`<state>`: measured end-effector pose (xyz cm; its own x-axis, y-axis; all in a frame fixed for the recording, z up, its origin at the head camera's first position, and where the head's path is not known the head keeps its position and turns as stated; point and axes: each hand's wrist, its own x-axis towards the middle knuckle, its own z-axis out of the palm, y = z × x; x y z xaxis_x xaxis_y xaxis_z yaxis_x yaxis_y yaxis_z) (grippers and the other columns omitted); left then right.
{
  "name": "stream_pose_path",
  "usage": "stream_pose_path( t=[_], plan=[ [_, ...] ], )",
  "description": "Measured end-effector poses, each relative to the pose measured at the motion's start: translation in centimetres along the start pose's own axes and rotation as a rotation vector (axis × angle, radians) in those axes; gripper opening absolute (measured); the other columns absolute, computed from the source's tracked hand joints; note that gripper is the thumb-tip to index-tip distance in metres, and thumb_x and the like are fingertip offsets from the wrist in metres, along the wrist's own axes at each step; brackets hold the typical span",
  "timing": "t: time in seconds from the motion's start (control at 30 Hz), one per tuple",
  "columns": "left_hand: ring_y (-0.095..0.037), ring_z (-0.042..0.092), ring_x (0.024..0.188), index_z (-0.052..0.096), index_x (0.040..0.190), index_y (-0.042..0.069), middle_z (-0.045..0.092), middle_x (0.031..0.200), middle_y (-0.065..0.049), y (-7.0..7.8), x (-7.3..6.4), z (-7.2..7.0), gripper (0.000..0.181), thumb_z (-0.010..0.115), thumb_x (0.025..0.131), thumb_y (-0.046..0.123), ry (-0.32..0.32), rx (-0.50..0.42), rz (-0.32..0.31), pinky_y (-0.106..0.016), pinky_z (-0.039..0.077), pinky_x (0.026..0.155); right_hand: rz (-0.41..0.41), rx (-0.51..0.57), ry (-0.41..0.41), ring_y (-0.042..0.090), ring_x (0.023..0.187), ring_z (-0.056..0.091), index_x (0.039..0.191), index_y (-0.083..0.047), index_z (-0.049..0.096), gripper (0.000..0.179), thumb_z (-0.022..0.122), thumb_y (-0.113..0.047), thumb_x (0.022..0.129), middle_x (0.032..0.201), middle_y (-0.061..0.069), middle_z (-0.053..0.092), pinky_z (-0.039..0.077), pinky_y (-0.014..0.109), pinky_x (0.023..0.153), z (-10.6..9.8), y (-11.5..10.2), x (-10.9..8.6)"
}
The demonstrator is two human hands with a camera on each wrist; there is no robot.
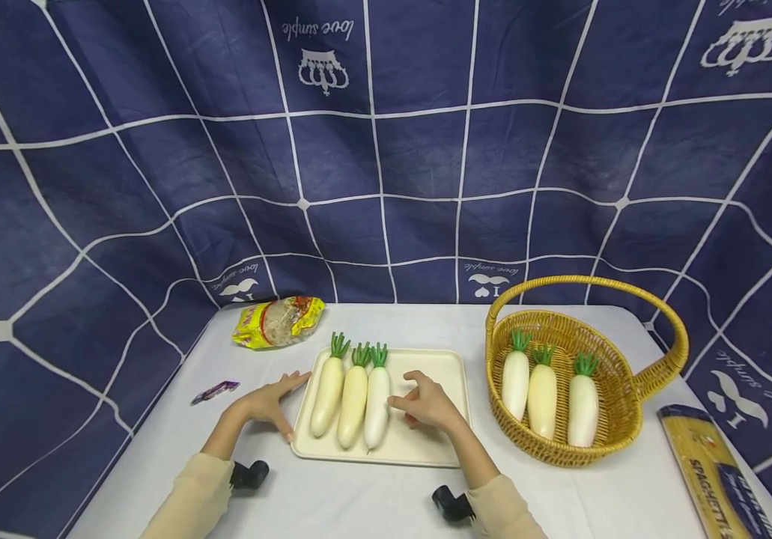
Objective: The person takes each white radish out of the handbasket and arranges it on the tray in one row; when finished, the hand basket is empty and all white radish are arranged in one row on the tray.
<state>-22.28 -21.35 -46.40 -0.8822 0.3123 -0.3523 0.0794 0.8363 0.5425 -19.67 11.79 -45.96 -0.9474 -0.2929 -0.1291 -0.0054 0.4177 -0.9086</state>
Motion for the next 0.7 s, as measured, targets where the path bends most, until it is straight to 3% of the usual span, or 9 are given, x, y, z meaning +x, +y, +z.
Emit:
stream_pose_path(
  t=[0.37,0.6,0.7],
  plan=[
    [-0.046,0.009,0.14,0.027,0.149,0.013,0.016,0.153,-0.023,-0.1,-0.2,0.0,0.122,0.092,0.047,0.016,0.0,-0.014,0.016,-0.075,0.001,0.101,-0.106,-0.076,-0.006,0.033,0.069,0.066,0.131,0.012,0.04,0.062,0.068,-0.019,0.085,0.09,0.016,0.062,0.058,0.041,0.062,-5.3,-2.4,-2.6],
    [-0.047,0.008,0.14,0.027,0.149,0.012,0.016,0.153,-0.024,-0.1,-0.2,-0.1,0.121,0.092,0.047,0.014,0.0,-0.022,0.028,-0.075,0.001,0.101,-0.137,-0.183,0.019,0.019,0.064,0.064,0.127,0.013,0.044,0.058,0.067,-0.021,0.086,0.09,0.015,0.063,0.057,0.033,0.059,-9.2,-3.7,-4.4],
    [-0.047,0.009,0.139,0.028,0.149,0.011,0.017,0.153,-0.024,0.0,-0.2,0.0,0.12,0.092,0.047,0.014,0.003,-0.015,0.033,-0.075,0.002,0.101,-0.141,-0.215,0.026,0.021,0.064,0.063,0.125,0.014,0.046,0.056,0.068,-0.021,0.086,0.086,0.014,0.062,0.056,0.034,0.058,-10.9,-3.7,-4.8]
  ],
)
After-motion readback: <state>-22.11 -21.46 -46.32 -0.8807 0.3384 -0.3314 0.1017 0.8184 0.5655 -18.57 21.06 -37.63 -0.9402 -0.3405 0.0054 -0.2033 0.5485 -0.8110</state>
